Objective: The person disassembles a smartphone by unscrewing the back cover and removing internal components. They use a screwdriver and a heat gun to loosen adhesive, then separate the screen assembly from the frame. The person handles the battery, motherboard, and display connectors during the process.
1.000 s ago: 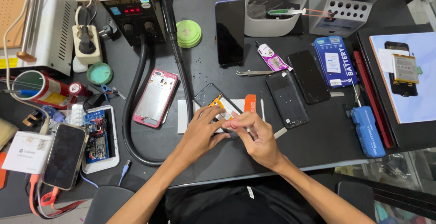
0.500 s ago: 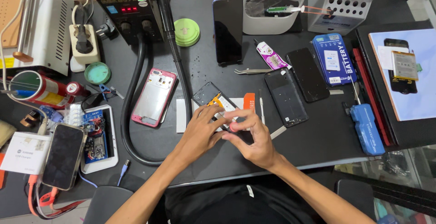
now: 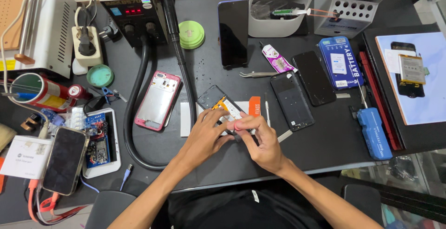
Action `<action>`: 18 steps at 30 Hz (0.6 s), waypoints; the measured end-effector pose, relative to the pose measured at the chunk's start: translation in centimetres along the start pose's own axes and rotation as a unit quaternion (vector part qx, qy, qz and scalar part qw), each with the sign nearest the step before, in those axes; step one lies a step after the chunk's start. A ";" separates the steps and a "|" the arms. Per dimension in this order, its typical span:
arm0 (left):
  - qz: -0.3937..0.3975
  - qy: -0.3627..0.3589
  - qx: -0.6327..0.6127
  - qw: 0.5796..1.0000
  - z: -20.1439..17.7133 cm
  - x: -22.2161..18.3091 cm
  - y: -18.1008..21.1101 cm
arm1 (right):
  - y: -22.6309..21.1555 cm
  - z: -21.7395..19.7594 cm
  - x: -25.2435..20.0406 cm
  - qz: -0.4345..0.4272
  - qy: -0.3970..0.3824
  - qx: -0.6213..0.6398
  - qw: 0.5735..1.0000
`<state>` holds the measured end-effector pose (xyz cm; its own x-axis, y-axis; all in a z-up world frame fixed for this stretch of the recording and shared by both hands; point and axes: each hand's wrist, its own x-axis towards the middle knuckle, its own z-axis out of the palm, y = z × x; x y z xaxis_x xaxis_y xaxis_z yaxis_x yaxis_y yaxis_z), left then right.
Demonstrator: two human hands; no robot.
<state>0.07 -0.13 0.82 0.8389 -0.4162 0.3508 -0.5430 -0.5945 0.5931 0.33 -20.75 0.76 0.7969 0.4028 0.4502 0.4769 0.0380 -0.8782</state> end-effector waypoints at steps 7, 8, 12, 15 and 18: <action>0.005 -0.003 0.012 1.000 0.1 -0.2 -0.1 | -0.1 0.0 0.4 -0.035 0.004 -0.052 0.998; 0.006 0.001 0.010 1.000 0.2 -0.2 -0.1 | -0.2 -0.1 0.4 -0.015 -0.003 -0.039 0.999; 0.005 0.017 0.004 1.000 0.2 -0.1 -0.2 | -1.0 -0.3 0.7 -0.010 -0.020 -0.022 1.000; 0.007 0.003 0.014 1.000 0.2 -0.1 -0.2 | -1.2 -0.2 0.9 -0.014 -0.010 -0.036 0.999; 0.005 0.001 0.013 1.000 0.2 -0.1 -0.2 | -1.1 -0.1 0.8 0.013 -0.004 -0.022 1.000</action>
<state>0.07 -0.12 0.54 0.8335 -0.4206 0.3584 -0.5522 -0.6085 0.5699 0.43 -20.53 2.08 0.8058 0.4113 0.4260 0.4724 -0.0128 -0.8813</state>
